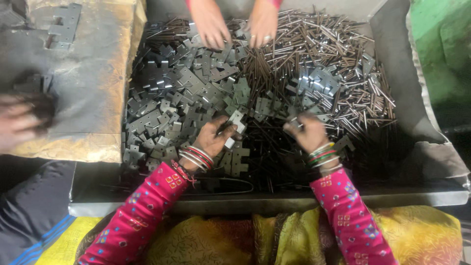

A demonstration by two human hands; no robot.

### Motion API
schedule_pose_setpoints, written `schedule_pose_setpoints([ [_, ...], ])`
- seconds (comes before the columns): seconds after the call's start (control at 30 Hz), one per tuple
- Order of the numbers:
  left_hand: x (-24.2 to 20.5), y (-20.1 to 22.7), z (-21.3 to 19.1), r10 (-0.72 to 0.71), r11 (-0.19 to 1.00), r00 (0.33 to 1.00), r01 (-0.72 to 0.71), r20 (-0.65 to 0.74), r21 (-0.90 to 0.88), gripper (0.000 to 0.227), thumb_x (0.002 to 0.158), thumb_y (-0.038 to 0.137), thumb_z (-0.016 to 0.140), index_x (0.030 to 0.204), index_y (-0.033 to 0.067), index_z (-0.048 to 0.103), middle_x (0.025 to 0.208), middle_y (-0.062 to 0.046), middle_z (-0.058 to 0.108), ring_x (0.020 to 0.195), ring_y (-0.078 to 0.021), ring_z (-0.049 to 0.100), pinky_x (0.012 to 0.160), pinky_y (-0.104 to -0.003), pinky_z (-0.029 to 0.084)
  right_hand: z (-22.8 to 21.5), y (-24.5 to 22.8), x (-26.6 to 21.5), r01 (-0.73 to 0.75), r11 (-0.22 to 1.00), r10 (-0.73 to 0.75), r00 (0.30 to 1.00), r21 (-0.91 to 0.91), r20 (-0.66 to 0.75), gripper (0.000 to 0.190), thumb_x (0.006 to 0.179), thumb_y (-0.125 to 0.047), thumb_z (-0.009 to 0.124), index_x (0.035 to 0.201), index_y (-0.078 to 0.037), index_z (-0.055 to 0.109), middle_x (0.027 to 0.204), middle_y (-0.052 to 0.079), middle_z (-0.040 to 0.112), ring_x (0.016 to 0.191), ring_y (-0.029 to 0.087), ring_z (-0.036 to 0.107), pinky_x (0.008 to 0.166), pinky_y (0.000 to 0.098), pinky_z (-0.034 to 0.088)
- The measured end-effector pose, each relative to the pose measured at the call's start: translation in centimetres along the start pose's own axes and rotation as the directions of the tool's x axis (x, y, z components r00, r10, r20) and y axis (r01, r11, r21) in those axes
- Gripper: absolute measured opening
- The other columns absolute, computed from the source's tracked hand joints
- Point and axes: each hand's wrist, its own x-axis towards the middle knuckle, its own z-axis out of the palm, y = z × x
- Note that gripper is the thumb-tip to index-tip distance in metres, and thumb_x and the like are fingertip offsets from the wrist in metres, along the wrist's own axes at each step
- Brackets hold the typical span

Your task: The person sorts small metal hinge-like parts and long metal pins from a large bin, separating them by hand into different piles. The task involves continuous picking, inspecting, and placing of parts without using tools.

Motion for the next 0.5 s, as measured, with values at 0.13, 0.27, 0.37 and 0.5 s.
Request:
schedule_pose_setpoints([
  [0.13, -0.1, 0.0, 0.3, 0.155, 0.983, 0.988, -0.153, -0.018, 0.100, 0.028, 0.099, 0.026, 0.065, 0.108, -0.0003, 0.068, 0.094, -0.014, 0.074, 0.085, -0.0218, 0.072, 0.077, -0.034, 0.055, 4.4, -2.0, 0.4, 0.130, 0.943, -0.072, 0.979, -0.307, 0.193, 0.025, 0.072, -0.025, 0.080, 0.090, -0.008, 0.077, 0.088, 0.016, 0.071, 0.079, 0.035, 0.071, 0.068, 0.0469, 0.055],
  [0.27, -0.2, -0.2, 0.2, 0.121, 0.991, 0.993, -0.121, 0.004, 0.064, 0.029, 0.098, 0.026, 0.064, 0.109, 0.0001, 0.068, 0.095, -0.014, 0.075, 0.087, -0.0212, 0.073, 0.079, -0.034, 0.055, 4.9, -2.2, 1.0, 0.162, 0.906, -0.139, 0.986, -0.390, 0.088, 0.027, 0.069, -0.027, 0.082, 0.091, -0.011, 0.077, 0.082, 0.011, 0.071, 0.074, 0.030, 0.072, 0.072, 0.0507, 0.057],
  [0.37, 0.0, -0.2, 0.1, 0.091, 0.995, 0.995, -0.090, -0.027, 0.049, 0.030, 0.099, 0.026, 0.065, 0.108, -0.0018, 0.069, 0.095, -0.014, 0.079, 0.088, -0.0204, 0.073, 0.082, -0.033, 0.055, 2.0, -1.7, 1.6, -0.142, 0.989, 0.138, 0.986, -0.036, -0.093, 0.026, 0.095, -0.034, 0.077, 0.096, -0.009, 0.075, 0.087, 0.008, 0.072, 0.075, 0.027, 0.070, 0.070, 0.0411, 0.058],
  [0.5, -0.1, -0.1, 0.5, 0.079, 0.997, 0.989, -0.079, -0.123, 0.005, 0.033, 0.098, 0.026, 0.069, 0.109, -0.0048, 0.068, 0.101, -0.016, 0.078, 0.093, -0.0201, 0.071, 0.085, -0.034, 0.055, -2.5, -1.3, 0.7, -0.359, 0.499, 0.604, 0.797, 0.789, -0.019, 0.021, 0.096, -0.030, 0.075, 0.104, -0.011, 0.071, 0.094, 0.009, 0.072, 0.083, 0.021, 0.067, 0.075, 0.0437, 0.058],
])
